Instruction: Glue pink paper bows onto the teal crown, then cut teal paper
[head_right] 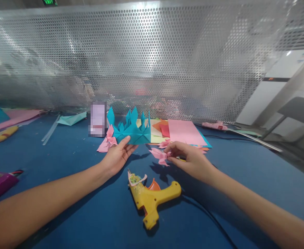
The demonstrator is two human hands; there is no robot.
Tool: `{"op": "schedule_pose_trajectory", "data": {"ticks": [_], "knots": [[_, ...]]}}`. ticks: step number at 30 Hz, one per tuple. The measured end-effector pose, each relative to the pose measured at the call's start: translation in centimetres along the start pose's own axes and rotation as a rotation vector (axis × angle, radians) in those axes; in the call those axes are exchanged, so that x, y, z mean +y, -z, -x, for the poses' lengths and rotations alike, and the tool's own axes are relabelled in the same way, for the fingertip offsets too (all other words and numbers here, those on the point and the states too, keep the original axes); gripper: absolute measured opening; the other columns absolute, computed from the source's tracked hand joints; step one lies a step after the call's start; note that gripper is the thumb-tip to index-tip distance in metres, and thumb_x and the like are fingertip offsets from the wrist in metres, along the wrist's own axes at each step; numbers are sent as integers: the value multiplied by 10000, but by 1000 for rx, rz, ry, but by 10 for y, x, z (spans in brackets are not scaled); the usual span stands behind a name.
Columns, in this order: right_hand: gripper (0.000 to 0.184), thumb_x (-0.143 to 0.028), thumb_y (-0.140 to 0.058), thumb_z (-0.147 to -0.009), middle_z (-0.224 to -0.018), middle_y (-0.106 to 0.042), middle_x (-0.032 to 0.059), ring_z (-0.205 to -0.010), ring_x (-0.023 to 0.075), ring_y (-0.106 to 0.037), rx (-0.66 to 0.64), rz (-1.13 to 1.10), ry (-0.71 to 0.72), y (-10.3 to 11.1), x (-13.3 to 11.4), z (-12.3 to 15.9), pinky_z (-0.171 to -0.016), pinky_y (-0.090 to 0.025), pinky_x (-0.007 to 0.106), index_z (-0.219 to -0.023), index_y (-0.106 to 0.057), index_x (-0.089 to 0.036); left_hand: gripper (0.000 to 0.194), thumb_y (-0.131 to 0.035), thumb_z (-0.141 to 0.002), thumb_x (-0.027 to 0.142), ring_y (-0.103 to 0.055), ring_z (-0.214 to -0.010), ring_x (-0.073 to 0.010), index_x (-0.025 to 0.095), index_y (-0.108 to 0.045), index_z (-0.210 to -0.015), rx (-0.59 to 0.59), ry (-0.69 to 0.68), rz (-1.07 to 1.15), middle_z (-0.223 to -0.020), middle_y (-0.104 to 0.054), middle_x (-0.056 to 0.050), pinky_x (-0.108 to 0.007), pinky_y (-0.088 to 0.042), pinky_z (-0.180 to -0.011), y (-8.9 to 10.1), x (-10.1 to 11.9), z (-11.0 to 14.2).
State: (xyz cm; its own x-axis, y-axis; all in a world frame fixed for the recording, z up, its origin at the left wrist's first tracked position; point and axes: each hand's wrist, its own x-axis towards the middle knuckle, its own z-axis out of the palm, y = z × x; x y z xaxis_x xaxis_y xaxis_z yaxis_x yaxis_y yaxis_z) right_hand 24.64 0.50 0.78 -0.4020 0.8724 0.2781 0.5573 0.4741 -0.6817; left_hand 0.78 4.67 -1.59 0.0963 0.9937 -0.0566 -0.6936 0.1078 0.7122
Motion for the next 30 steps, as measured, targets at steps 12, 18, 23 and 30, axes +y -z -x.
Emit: {"op": "schedule_pose_trajectory", "data": {"ticks": [12,18,23,30], "knots": [[96,-254,-540,-861,-1010,-630,76,-994,211,-558,-101,332,248,-26,-22,-29,-871,-431,383,-904,-596,-189,95,-728,-713,181,-686,-767,-152,121,-665,-753,40,-14,30,-800,-736,-50,-331,-535,-837,3,-2,-3],[536,-481,-729,-690,-1053,-599,41,-898,208,-580,-566,281,21,-7,-57,4,-738,-464,300,-1145,-551,-261,61,-708,-730,144,-687,-772,-147,114,-674,-770,51,0,50,-814,-738,-52,-324,-536,-836,2,-1,-3],[604,-233,-706,-710,-1089,-588,33,-948,211,-576,-596,368,28,-18,-59,13,-760,-435,292,-1268,-490,-314,55,-697,-748,151,-690,-802,-149,129,-674,-793,17,-2,46,-838,-738,-46,-327,-527,-865,3,-1,-3],[469,-63,-564,-616,-951,-639,15,-829,187,-596,-427,440,116,-15,-59,10,-700,-433,272,-1042,-592,-256,71,-695,-757,164,-691,-859,-168,139,-662,-814,-16,-1,42,-876,-736,-55,-361,-502,-919,1,-1,-4]]}}
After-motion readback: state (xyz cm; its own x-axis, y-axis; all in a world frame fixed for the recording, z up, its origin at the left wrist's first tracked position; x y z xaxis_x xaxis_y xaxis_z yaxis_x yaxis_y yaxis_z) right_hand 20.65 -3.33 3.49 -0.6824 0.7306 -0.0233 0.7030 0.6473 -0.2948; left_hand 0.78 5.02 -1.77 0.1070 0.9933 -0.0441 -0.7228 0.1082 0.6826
